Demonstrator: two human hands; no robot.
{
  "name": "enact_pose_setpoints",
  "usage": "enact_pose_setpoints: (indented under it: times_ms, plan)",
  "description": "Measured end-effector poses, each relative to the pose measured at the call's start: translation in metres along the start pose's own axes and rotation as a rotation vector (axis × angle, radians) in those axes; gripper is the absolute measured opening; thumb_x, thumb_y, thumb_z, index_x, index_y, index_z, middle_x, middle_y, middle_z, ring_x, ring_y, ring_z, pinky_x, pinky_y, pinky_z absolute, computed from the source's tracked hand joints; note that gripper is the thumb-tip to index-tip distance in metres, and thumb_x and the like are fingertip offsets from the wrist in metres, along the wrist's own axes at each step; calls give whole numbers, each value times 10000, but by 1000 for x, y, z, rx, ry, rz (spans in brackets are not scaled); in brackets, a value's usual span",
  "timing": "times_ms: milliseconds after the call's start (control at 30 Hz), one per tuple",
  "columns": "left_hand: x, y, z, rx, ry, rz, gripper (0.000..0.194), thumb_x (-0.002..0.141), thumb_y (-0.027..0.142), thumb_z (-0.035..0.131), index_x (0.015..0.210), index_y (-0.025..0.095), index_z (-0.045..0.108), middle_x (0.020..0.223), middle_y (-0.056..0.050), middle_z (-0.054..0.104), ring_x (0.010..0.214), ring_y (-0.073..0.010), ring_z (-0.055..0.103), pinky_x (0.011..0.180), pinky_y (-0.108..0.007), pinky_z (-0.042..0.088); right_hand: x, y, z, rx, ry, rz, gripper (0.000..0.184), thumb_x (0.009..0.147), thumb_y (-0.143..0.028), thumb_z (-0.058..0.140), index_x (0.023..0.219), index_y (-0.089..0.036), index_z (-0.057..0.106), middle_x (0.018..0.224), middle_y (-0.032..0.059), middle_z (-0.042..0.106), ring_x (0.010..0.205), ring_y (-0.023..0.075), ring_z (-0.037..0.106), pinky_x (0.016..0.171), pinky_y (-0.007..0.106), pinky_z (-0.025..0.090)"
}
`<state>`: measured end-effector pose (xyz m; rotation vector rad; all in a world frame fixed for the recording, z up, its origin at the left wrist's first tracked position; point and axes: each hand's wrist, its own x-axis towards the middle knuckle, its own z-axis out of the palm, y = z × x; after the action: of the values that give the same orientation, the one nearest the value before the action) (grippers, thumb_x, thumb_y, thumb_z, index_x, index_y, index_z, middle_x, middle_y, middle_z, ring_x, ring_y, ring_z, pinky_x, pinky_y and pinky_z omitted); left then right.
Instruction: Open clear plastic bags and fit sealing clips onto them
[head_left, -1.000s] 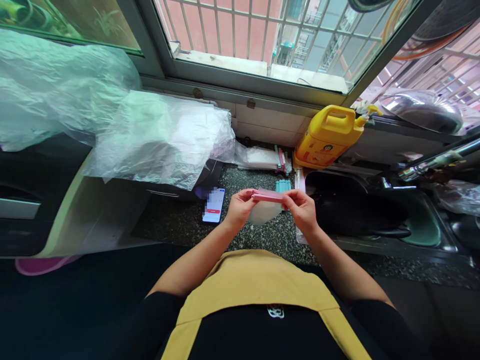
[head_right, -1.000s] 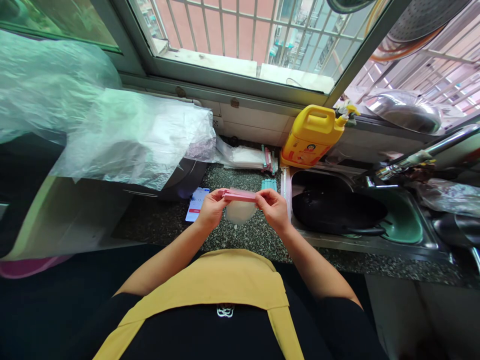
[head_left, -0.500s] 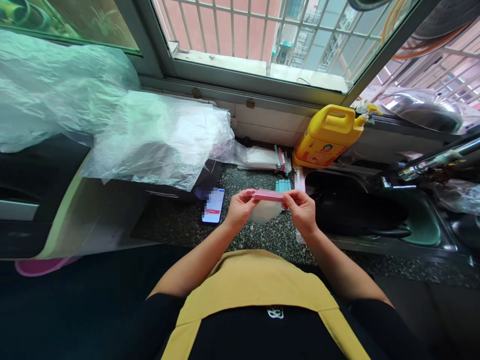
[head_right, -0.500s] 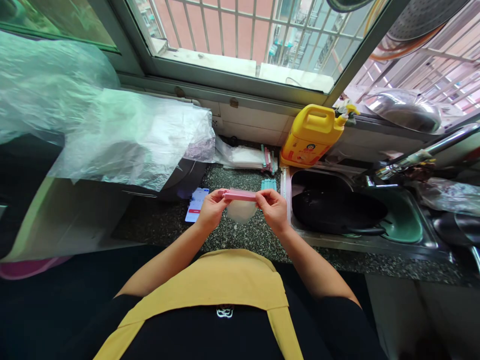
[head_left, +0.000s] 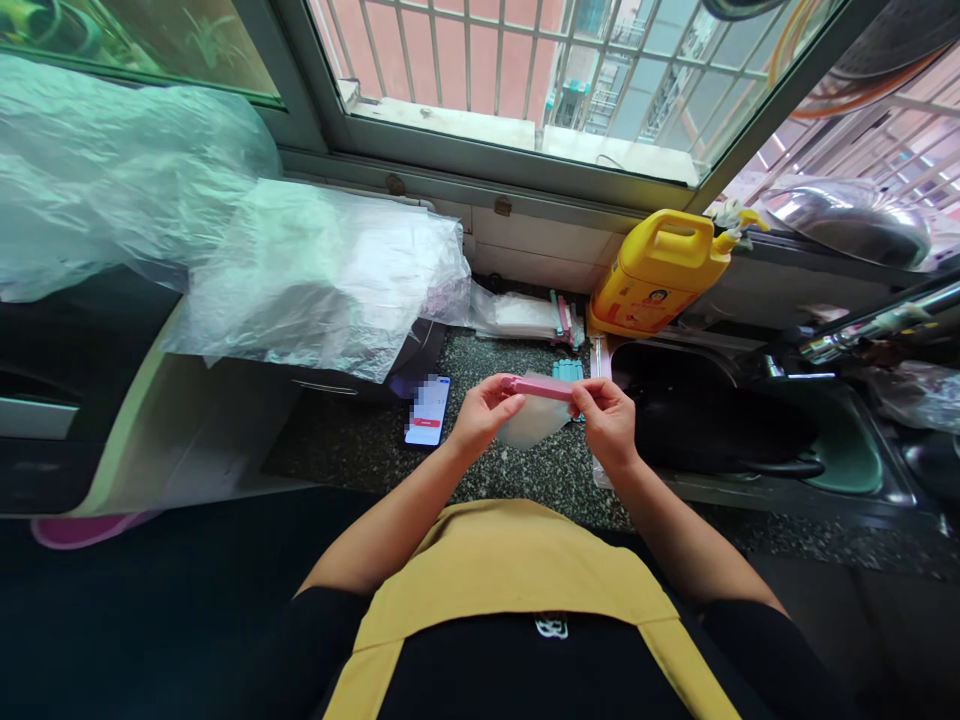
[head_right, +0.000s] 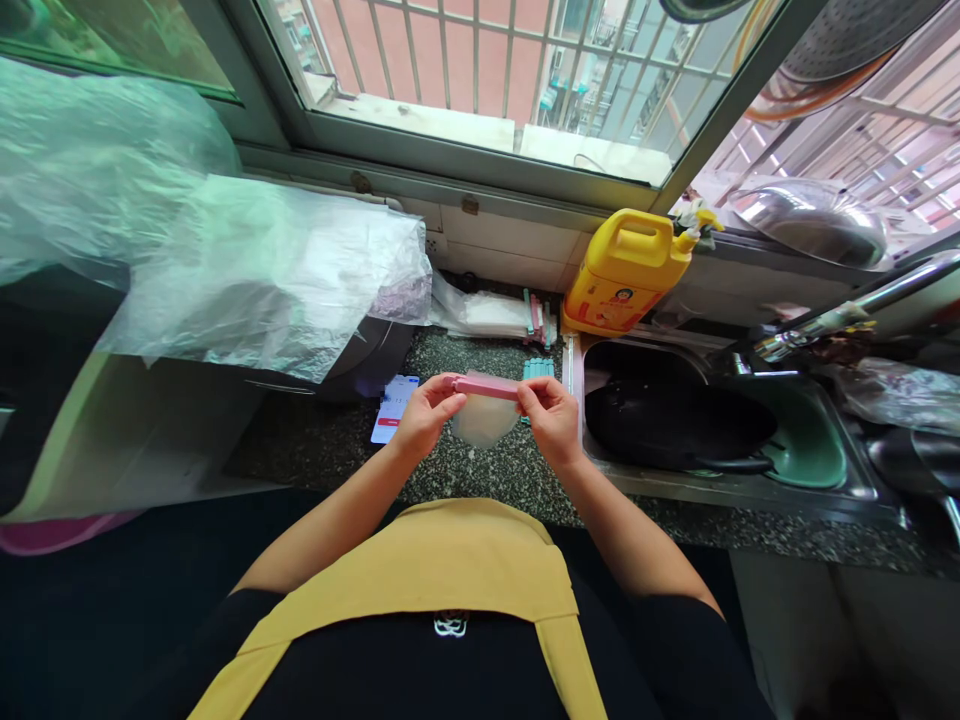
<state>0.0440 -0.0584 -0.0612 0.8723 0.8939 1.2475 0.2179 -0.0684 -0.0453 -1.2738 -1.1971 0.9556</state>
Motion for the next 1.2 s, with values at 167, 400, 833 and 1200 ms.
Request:
enact_pose_setpoints:
  times_ms: [167,400,833,1200]
  plan:
    - [1,6,8,-26,21,-5,388,511,462,815,717,163,677,715,-11,660,659,-114,571,664,-231,461,0,2,-1,7,0,-8,308,722,-495,682,710,-197,606,557,-36,565,491,92,504,490,235,423]
    - [4,12,11,-24,38,-4,389,504,468,820,702,162,685,695,-13,664,651,-112,568,661,-229,461,-2,3,-1,22,10,-23,316,718,-503,687,713,-198,605,589,-26,584,508,93,508,493,237,422]
    - [6,22,14,20,16,8,352,510,432,814,639,158,634,627,14,608,605,-98,528,622,-222,439,-9,-3,-6,-6,-204,40,379,692,-527,699,901,-223,613,634,-28,605,537,116,563,536,267,488]
    - [8,21,14,202,-147,29,294,603,410,763,631,152,623,598,17,589,576,-93,491,597,-225,399,-5,-5,-6,-202,-416,-28,354,728,-524,649,660,-177,623,541,-33,488,508,86,395,459,220,315]
